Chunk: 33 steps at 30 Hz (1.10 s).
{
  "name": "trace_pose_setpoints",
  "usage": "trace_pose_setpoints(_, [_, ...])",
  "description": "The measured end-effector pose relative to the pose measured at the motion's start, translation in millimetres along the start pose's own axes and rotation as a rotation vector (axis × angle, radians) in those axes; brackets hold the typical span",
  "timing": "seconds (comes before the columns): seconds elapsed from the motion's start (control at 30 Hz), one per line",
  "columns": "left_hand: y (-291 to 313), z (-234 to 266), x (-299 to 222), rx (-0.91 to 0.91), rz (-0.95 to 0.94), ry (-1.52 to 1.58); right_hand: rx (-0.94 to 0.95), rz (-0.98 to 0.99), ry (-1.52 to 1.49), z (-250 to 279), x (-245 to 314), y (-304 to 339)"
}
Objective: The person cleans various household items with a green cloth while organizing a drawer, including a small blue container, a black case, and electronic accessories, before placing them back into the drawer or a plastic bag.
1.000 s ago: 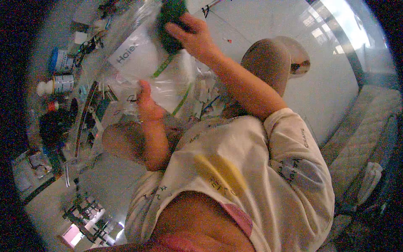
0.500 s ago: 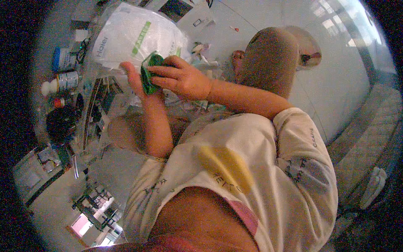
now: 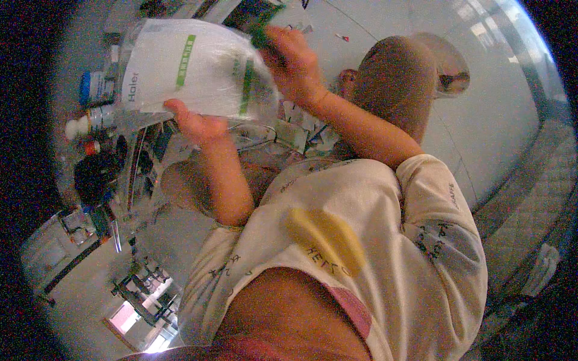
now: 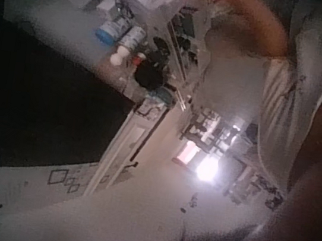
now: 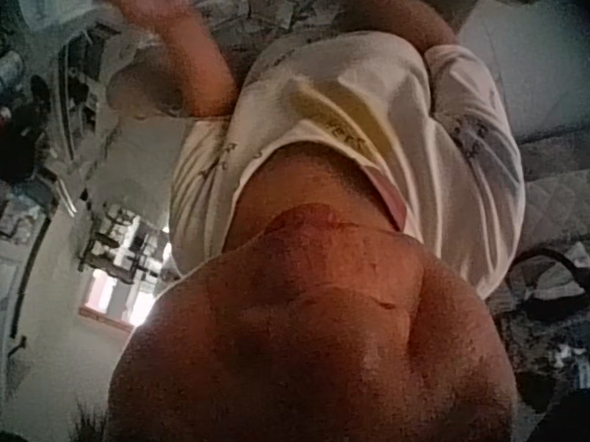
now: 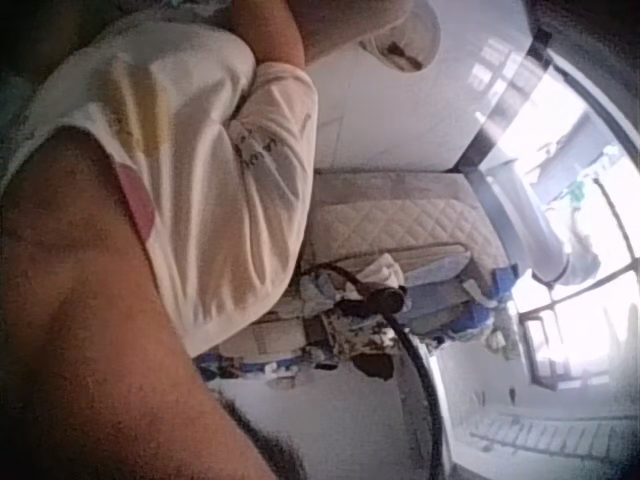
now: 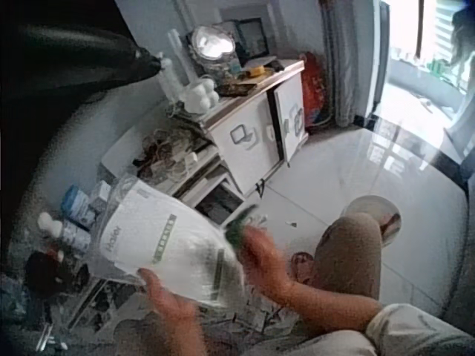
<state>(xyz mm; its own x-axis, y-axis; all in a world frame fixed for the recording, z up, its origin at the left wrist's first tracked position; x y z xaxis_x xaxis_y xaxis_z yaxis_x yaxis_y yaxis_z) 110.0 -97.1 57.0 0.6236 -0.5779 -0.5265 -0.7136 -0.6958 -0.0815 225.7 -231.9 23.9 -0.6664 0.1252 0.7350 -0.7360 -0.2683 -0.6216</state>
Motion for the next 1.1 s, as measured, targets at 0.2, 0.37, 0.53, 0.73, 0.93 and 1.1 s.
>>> trace_pose_setpoints(0.2, [13.8, 10.4, 19.5, -0.061, 0.22, 0.163, 0.247, 0.388, -0.04, -13.0, 24.2, 14.9])
trace_pose_setpoints(0.37, [39.1, 3.8, 32.8, -0.091, 0.263, 0.03, 0.198, -0.261, -0.09, -39.0, -40.2, 6.9])
trace_pose_setpoints(0.53, [38.8, 13.3, 33.4, -0.08, 0.286, -0.074, 0.049, -0.347, -0.289, -29.9, -23.2, 4.2])
trace_pose_setpoints(0.73, [40.1, 35.3, 36.4, -0.136, 0.266, -0.346, -0.152, -0.012, -0.126, 0.0, -1.9, -33.1])
trace_pose_setpoints(0.93, [43.2, 23.2, 45.5, -0.236, 0.247, -0.185, 0.145, 0.288, -0.019, -10.6, 18.5, -8.0])
trace_pose_setpoints(1.1, [33.6, 29.8, 24.1, -0.253, 0.105, -0.129, 0.303, 0.396, -0.08, -23.7, 29.9, 34.8])
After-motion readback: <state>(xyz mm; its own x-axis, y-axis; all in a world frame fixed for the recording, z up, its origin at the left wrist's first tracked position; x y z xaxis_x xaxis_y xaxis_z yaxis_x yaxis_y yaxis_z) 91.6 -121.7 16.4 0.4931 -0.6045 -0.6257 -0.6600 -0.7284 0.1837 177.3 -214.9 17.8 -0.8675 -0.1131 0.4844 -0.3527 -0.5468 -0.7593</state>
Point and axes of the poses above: each hand's wrist, its own y-axis away from the middle knuckle, its own z-axis out of the back of the hand, x = y × z, the point moved 2 cm from there along -y, towards the middle knuckle, and after that the axes turned 11 degrees about y, right-handed, at the moved point
